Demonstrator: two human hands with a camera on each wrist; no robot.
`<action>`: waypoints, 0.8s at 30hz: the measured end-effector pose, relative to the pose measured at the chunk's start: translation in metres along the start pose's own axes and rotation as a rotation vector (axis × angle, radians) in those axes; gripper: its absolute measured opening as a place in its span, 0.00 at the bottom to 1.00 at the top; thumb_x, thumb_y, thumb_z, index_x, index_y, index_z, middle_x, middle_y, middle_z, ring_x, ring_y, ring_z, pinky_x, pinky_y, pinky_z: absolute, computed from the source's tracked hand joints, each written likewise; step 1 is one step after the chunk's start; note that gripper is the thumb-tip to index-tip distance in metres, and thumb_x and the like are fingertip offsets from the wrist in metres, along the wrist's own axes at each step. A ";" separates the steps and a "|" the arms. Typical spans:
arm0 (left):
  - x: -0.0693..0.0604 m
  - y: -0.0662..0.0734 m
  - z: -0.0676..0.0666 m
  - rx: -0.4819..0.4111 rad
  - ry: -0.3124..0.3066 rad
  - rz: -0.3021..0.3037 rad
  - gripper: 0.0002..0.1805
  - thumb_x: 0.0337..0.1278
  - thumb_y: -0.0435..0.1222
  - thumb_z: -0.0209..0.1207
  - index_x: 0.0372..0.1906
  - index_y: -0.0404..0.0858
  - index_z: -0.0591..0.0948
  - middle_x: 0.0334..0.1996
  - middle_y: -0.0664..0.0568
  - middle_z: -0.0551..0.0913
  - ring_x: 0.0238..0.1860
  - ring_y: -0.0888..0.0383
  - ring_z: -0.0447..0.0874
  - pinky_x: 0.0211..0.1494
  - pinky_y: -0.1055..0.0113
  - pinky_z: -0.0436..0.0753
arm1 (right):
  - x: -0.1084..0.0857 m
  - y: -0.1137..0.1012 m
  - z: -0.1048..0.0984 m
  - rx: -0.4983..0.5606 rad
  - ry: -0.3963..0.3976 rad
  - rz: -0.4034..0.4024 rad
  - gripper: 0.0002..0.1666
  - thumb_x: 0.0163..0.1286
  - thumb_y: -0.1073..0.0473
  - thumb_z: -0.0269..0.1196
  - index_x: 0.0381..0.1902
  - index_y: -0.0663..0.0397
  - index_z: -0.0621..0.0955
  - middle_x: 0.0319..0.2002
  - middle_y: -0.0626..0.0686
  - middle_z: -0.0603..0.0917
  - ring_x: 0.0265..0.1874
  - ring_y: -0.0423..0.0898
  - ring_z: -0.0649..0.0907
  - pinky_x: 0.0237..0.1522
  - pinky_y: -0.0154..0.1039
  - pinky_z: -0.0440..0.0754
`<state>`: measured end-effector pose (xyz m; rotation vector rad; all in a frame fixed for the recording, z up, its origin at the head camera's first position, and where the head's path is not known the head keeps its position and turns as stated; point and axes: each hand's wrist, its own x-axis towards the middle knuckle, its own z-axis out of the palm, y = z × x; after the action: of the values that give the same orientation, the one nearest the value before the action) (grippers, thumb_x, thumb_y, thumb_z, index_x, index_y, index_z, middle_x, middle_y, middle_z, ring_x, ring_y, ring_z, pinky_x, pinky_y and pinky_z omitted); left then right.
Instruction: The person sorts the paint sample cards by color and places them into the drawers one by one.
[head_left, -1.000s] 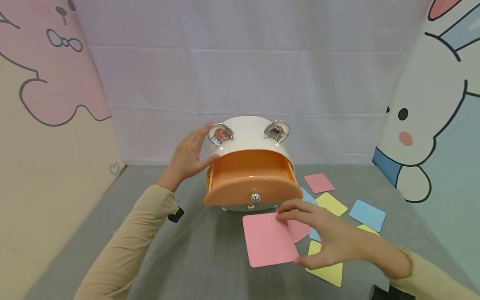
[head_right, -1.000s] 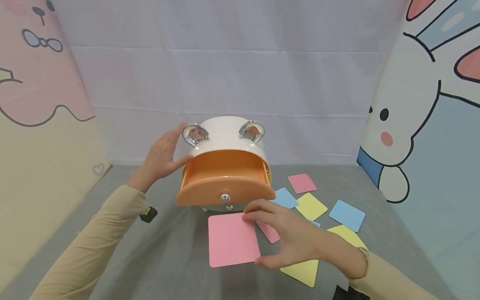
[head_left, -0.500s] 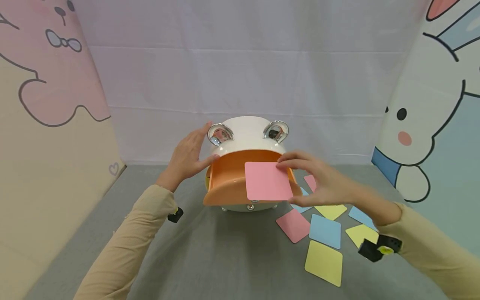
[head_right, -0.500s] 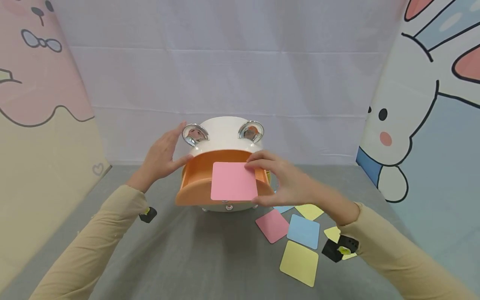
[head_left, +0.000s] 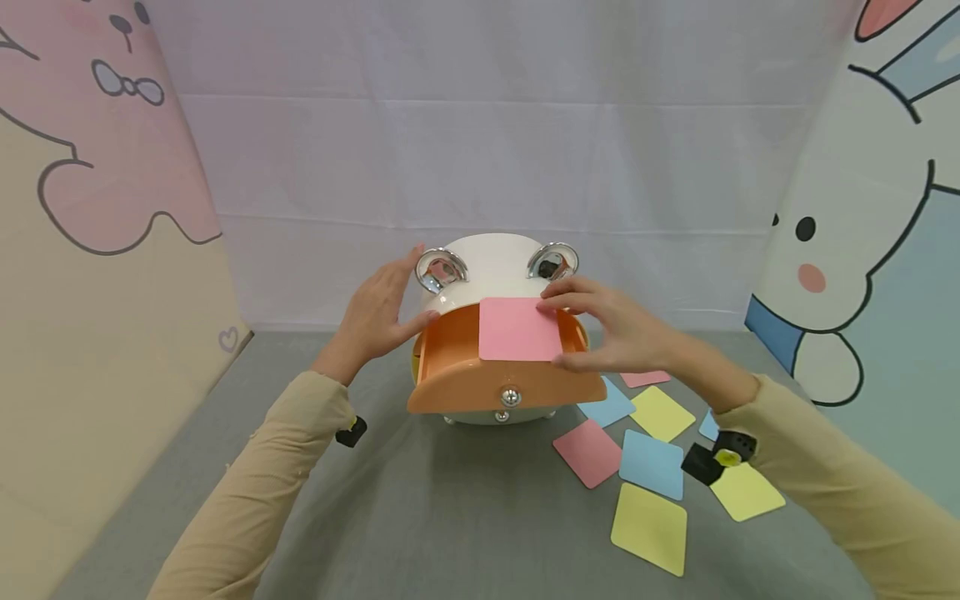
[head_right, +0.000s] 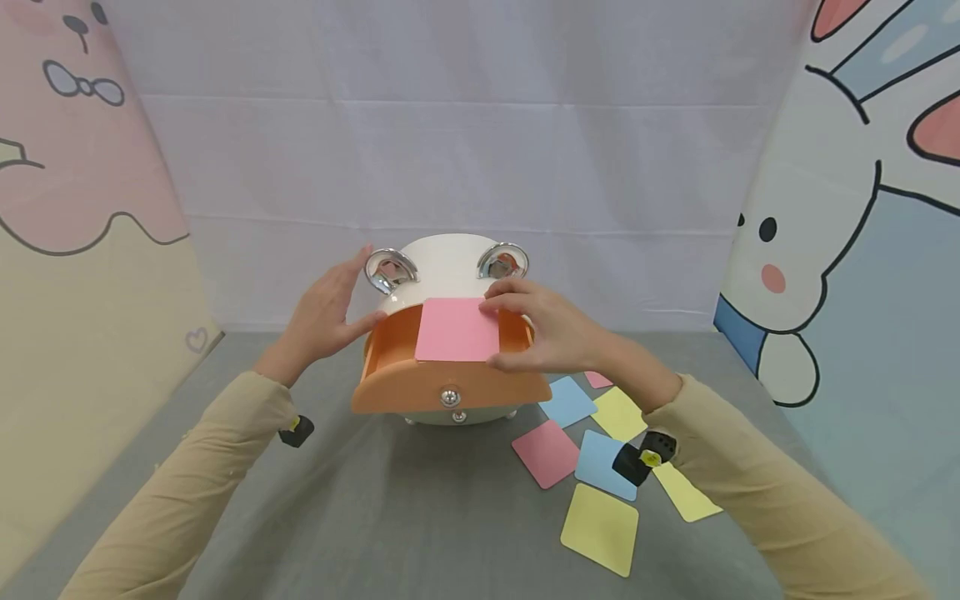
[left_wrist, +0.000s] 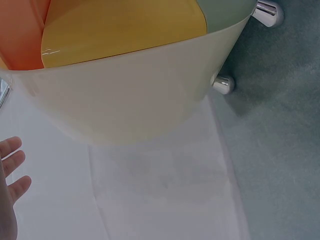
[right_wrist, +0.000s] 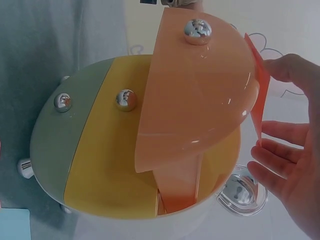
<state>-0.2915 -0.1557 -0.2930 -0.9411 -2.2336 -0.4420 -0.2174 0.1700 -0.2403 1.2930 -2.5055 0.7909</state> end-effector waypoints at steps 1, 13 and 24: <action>0.000 0.000 0.000 -0.007 -0.003 -0.001 0.47 0.55 0.67 0.36 0.71 0.39 0.51 0.60 0.41 0.68 0.55 0.43 0.68 0.57 0.50 0.67 | 0.002 0.000 0.000 -0.001 0.005 -0.001 0.32 0.47 0.56 0.70 0.52 0.61 0.77 0.54 0.55 0.72 0.54 0.51 0.70 0.49 0.50 0.75; 0.001 0.002 -0.002 -0.004 -0.040 -0.030 0.49 0.52 0.69 0.34 0.70 0.38 0.51 0.63 0.43 0.65 0.56 0.44 0.67 0.58 0.51 0.66 | 0.008 -0.001 0.000 -0.021 0.040 -0.015 0.33 0.47 0.57 0.71 0.52 0.63 0.76 0.55 0.57 0.71 0.56 0.52 0.69 0.53 0.53 0.71; 0.000 0.000 -0.001 -0.001 -0.037 -0.029 0.49 0.53 0.69 0.34 0.71 0.40 0.50 0.63 0.43 0.65 0.56 0.44 0.67 0.58 0.50 0.67 | 0.010 0.002 0.002 -0.011 0.006 -0.035 0.33 0.49 0.55 0.70 0.53 0.59 0.76 0.57 0.55 0.71 0.57 0.51 0.69 0.55 0.52 0.69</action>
<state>-0.2908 -0.1561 -0.2927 -0.9260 -2.2834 -0.4423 -0.2251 0.1631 -0.2384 1.3244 -2.4722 0.7712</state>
